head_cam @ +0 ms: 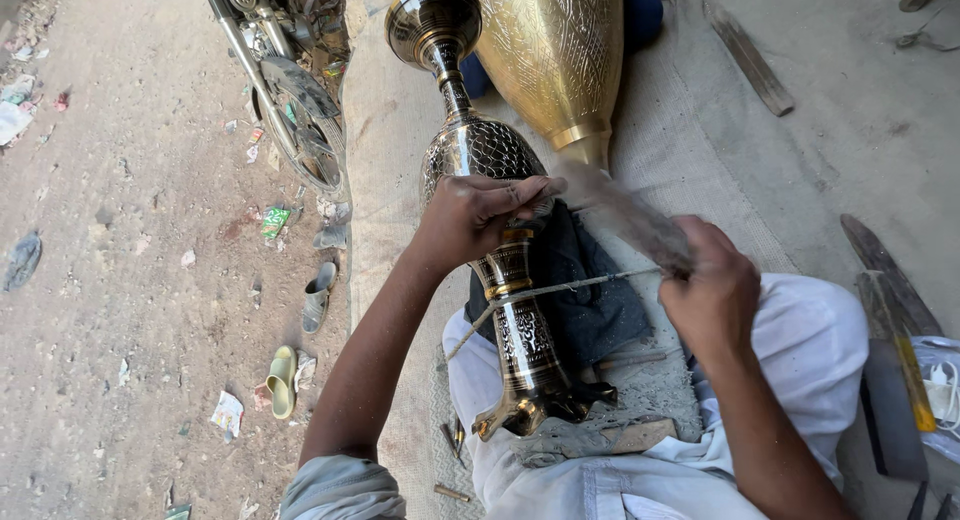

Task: The person sits on the ground and repeatedly strikes a brass-colored metal vessel with a wooden mallet. They hold the vessel steady with one hand while striking it with the other, occasionally rotating the vessel to work on different sections.

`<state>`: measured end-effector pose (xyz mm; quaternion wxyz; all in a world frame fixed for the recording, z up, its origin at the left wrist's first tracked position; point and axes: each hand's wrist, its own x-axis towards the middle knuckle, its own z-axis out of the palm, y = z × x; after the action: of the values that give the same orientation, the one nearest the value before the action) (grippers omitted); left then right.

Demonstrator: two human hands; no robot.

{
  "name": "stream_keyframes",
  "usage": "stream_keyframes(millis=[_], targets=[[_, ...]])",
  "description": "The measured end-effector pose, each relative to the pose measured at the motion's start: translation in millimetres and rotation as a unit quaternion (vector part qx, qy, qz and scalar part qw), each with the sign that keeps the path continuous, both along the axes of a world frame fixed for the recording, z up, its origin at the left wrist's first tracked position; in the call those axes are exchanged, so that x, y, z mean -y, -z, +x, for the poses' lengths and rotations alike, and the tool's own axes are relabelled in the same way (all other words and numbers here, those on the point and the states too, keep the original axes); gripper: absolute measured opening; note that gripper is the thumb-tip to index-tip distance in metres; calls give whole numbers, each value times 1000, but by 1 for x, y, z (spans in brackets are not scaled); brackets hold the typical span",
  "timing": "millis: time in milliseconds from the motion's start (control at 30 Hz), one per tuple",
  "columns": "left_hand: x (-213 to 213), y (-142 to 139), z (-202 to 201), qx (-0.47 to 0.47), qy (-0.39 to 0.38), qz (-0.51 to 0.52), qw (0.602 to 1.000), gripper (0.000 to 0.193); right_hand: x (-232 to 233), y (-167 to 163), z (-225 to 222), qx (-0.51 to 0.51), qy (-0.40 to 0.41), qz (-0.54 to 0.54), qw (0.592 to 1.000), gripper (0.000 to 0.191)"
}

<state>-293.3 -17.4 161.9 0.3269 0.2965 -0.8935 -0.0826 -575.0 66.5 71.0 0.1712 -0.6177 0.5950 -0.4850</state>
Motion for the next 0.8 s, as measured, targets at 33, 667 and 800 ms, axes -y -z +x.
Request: stream_keyframes(millis=[33, 667, 800], targets=[[-1, -1, -3, 2, 2, -6, 1000, 58, 0, -4, -6, -135, 19, 50, 989, 53], [11, 2, -9, 42, 29, -20, 998, 48, 4, 16, -10, -36, 33, -54, 997, 46], [14, 5, -7, 65, 20, 1, 998, 45, 3, 24, -10, -7, 38, -42, 998, 45]])
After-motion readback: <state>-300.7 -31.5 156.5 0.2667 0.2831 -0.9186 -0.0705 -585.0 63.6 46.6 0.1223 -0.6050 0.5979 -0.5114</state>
